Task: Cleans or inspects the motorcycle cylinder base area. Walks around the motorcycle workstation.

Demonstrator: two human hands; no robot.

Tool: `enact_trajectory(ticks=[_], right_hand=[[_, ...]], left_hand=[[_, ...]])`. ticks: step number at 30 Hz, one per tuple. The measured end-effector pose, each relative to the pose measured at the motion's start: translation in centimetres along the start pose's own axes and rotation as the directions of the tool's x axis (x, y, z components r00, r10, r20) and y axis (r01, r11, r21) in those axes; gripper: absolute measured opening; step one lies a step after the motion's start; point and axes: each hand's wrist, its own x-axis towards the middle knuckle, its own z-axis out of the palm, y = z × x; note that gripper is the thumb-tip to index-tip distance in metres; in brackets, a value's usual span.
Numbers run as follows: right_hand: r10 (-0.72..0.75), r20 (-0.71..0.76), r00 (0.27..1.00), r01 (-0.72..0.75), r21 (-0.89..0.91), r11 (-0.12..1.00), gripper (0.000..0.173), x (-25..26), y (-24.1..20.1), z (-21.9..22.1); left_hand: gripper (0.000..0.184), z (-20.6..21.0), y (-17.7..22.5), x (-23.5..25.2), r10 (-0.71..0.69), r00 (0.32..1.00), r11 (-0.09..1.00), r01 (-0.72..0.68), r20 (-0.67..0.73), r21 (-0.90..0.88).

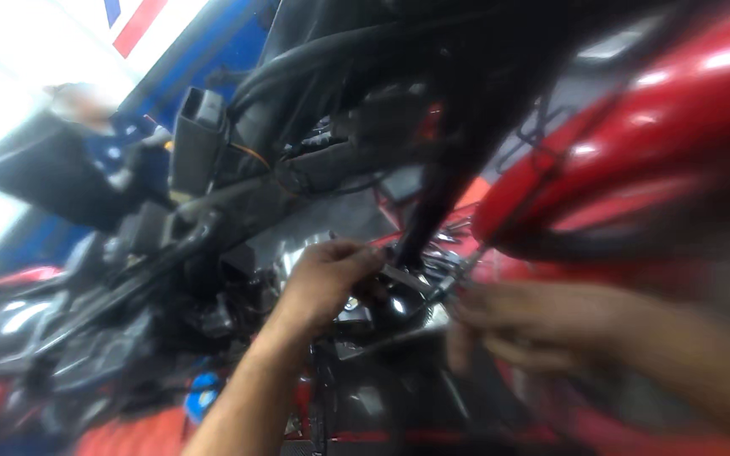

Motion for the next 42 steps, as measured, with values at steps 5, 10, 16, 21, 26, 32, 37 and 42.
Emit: enact_trajectory(ticks=[5,10,16,21,26,32,37,42], right_hand=[[-0.054,0.013,0.998,0.055,-0.058,0.997,0.026,-1.4,-2.2,-4.3],[0.054,-0.046,0.997,-0.055,-0.021,0.998,0.039,0.9,-0.8,0.8],[-0.131,-0.268,0.955,0.254,0.502,0.827,0.035,8.0,-0.8,15.1],[-0.342,-0.428,0.837,0.518,0.414,0.749,0.035,11.9,-1.4,16.8],[-0.132,-0.407,0.904,0.128,-0.037,0.991,0.028,7.4,0.7,11.3],[-0.002,-0.167,0.986,-0.040,-0.250,0.967,0.028,0.1,-0.1,2.8],[-0.221,-0.342,0.913,0.119,-0.296,0.948,0.019,-3.1,-2.9,-2.0],[-0.411,-0.370,0.833,0.328,-0.266,0.906,0.008,-1.1,-3.9,-7.3]], left_hand=[[0.018,0.9,-0.1,-0.2,0.015,0.996,1.000,-0.015,-0.083,-0.003],[0.019,0.7,0.4,-0.1,-0.012,0.999,0.999,0.014,-0.046,0.041],[0.022,-0.7,1.1,0.9,-0.060,0.993,0.981,0.040,0.100,0.191],[0.027,-1.9,1.6,1.0,-0.063,0.977,0.987,0.031,0.205,0.155],[0.025,-1.4,1.3,0.3,0.005,0.983,0.987,-0.034,0.185,0.158],[0.022,-0.9,0.4,-0.1,0.039,0.990,0.993,-0.053,0.134,0.109],[0.023,-0.5,0.0,-0.2,0.066,0.995,0.995,-0.072,0.081,0.071],[0.024,0.1,0.6,-0.5,-0.011,0.999,0.997,0.008,0.031,0.079]])
